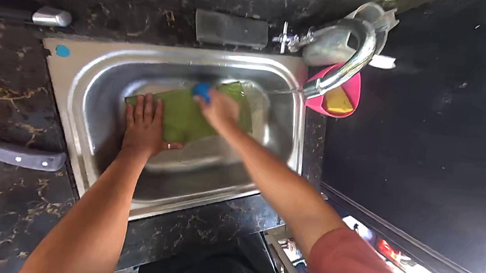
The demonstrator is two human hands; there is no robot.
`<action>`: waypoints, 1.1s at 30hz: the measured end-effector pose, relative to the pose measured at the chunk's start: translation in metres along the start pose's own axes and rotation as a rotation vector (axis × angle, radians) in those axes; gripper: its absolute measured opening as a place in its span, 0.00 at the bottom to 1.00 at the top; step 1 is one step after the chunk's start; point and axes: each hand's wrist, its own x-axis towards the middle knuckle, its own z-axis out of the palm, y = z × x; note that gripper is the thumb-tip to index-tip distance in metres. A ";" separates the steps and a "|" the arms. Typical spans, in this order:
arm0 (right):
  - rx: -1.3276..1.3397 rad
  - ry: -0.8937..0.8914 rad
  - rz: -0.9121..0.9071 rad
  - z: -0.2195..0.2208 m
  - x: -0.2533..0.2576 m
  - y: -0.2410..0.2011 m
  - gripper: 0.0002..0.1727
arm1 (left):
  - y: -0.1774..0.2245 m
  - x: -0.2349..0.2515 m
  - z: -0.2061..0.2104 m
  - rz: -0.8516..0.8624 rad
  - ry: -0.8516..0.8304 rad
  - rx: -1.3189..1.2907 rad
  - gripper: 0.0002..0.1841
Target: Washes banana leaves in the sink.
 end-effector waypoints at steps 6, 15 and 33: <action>-0.018 0.193 0.228 -0.033 -0.005 0.042 0.25 | -0.004 0.005 0.005 0.021 0.029 0.006 0.86; -0.007 0.041 0.109 -0.013 -0.030 0.069 0.27 | 0.000 0.006 0.005 -0.001 0.009 0.002 0.85; -0.047 0.152 0.216 -0.027 -0.032 0.070 0.24 | 0.001 0.007 0.006 -0.007 0.021 0.000 0.88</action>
